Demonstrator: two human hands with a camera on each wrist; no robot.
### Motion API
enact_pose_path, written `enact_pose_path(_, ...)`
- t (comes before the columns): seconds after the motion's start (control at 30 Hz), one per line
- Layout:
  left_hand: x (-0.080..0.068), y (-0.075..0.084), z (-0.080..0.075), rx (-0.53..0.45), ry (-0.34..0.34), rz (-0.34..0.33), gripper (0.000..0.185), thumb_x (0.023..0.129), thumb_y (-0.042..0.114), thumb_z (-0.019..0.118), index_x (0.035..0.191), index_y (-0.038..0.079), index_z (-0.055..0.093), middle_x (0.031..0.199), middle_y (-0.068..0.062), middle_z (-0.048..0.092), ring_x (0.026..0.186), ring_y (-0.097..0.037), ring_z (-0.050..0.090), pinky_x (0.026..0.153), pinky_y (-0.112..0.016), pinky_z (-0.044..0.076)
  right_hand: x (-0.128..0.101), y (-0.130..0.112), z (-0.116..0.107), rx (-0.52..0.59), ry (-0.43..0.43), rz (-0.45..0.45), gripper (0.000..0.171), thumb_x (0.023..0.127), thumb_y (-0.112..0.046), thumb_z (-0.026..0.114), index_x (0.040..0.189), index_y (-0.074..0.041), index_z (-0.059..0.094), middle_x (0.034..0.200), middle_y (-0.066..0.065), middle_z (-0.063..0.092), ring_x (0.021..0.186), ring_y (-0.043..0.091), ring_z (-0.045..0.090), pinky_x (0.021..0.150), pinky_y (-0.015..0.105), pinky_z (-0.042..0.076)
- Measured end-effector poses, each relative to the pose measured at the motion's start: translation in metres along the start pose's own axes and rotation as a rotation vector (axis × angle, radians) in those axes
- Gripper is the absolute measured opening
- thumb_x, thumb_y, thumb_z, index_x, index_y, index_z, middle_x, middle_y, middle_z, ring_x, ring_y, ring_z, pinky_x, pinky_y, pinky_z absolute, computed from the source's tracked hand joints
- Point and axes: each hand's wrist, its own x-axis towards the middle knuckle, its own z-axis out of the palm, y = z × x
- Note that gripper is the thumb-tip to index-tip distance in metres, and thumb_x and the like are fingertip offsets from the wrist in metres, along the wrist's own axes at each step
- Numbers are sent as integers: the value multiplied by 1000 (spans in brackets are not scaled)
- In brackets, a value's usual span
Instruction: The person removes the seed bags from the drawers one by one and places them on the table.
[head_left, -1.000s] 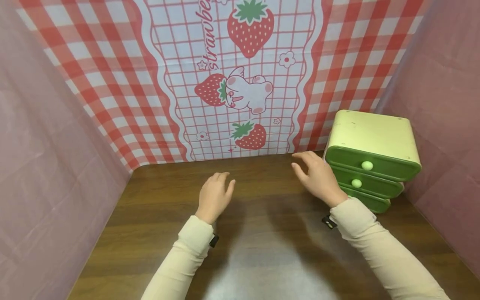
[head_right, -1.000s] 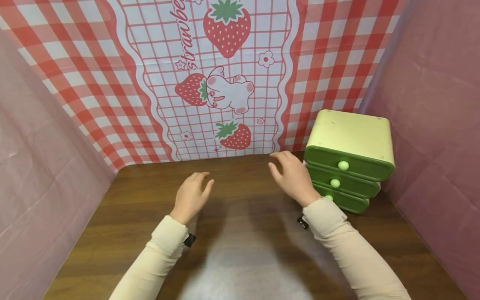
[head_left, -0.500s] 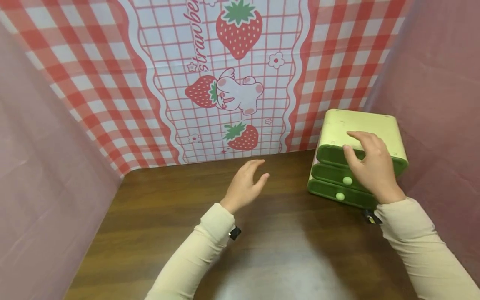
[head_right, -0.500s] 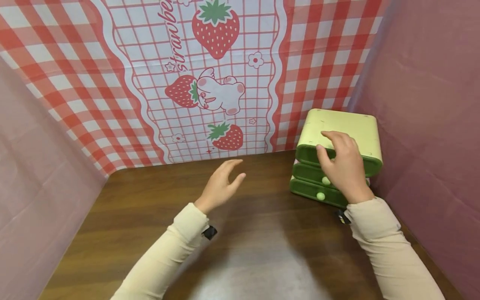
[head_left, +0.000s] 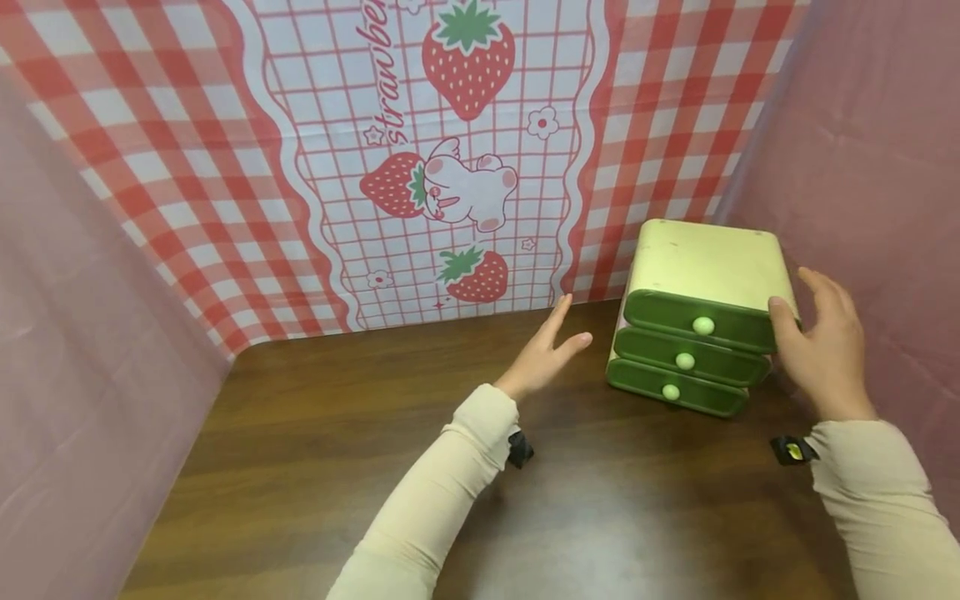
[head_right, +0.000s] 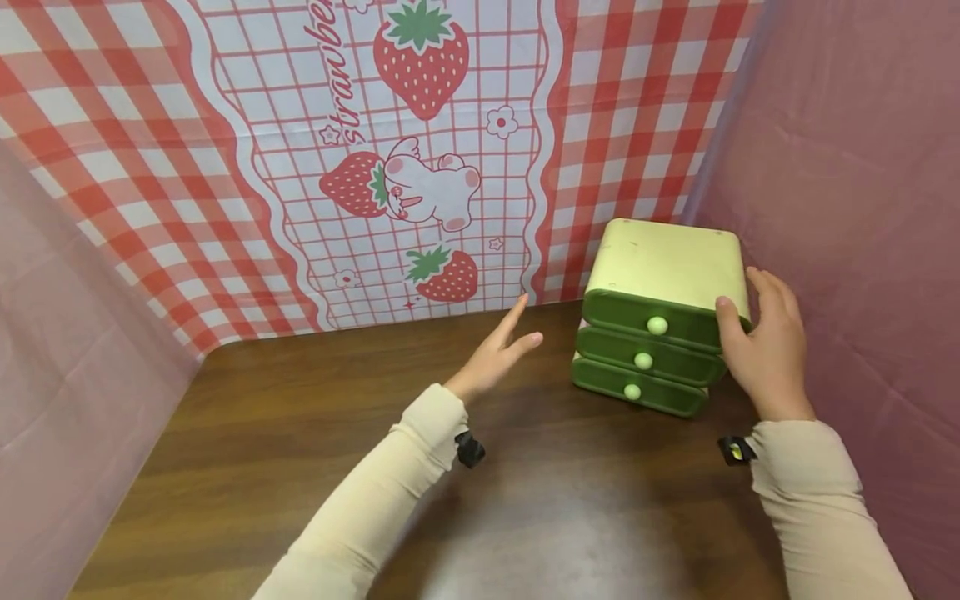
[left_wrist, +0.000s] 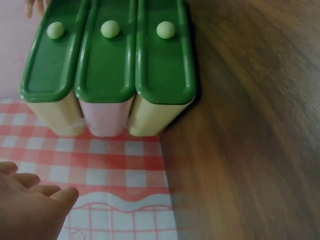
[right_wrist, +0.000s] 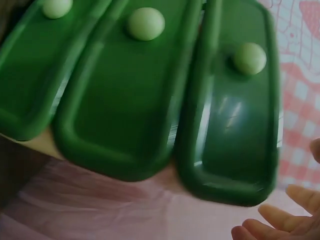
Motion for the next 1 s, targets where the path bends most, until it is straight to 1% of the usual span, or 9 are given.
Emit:
enact_pose_path(0.13, 13, 2, 11, -32, -27, -30, 74, 100, 42, 50, 158, 32, 7, 166, 11, 3, 152, -13, 8, 125, -40, 14, -4, 15, 0, 23, -67, 87, 63, 103, -33, 40, 157, -10, 18, 161, 23, 19, 145, 49, 19, 116, 67, 17)
enact_pose_path(0.27, 24, 7, 21, -113, -50, -56, 72, 100, 41, 48, 159, 32, 7, 166, 11, 5, 152, -14, 11, 125, -39, 16, -9, 25, 4, 76, -120, 191, 66, 104, -43, 34, 159, -16, 11, 162, 20, 16, 146, 45, 21, 117, 62, 20)
enact_pose_path(0.37, 31, 13, 28, -222, -76, -71, 71, 101, 38, 47, 159, 30, 8, 166, 7, 8, 152, -17, 12, 124, -38, 16, -12, 30, 8, 83, -136, 243, 66, 103, -47, 32, 159, -19, 10, 160, 21, 23, 144, 38, 29, 118, 47, 29)
enact_pose_path(0.43, 35, 18, 31, -282, -93, -75, 69, 101, 36, 45, 159, 27, 8, 166, 5, 9, 152, -18, 13, 124, -37, 16, -14, 33, 11, 66, -138, 250, 64, 104, -46, 31, 159, -20, 12, 157, 24, 29, 137, 32, 37, 108, 34, 37)
enact_pose_path(0.53, 39, 24, 36, -309, -111, -77, 68, 101, 33, 43, 159, 24, 9, 166, 5, 9, 152, -16, 13, 124, -34, 16, -17, 34, 13, 57, -133, 267, 64, 104, -47, 31, 159, -21, 13, 154, 25, 34, 123, 21, 44, 91, 24, 35)
enact_pose_path(0.6, 40, 26, 39, -300, -121, -76, 67, 102, 34, 43, 159, 23, 10, 166, 6, 10, 152, -14, 12, 124, -33, 15, -18, 35, 15, 69, -124, 277, 63, 104, -47, 31, 159, -20, 15, 151, 25, 37, 112, 12, 45, 88, 21, 34)
enact_pose_path(0.73, 42, 28, 45, -293, -128, -84, 68, 101, 35, 44, 159, 23, 12, 165, 8, 12, 151, -10, 13, 124, -32, 16, -18, 34, 17, 112, -110, 326, 61, 103, -49, 30, 158, -22, 21, 153, 20, 37, 121, 5, 43, 105, 26, 34)
enact_pose_path(0.83, 43, 27, 48, -297, -118, -97, 68, 100, 37, 45, 159, 25, 13, 165, 7, 14, 150, -11, 17, 123, -32, 18, -18, 35, 18, 160, -108, 351, 60, 104, -50, 28, 157, -23, 23, 159, 13, 28, 140, 9, 30, 121, 36, 22)
enact_pose_path(1.0, 43, 27, 51, -285, -113, -110, 69, 99, 39, 46, 159, 27, 14, 165, 8, 15, 150, -12, 18, 123, -35, 18, -18, 36, 19, 215, -110, 354, 60, 104, -50, 28, 157, -24, 19, 163, 5, 17, 150, 19, 14, 125, 43, 10)
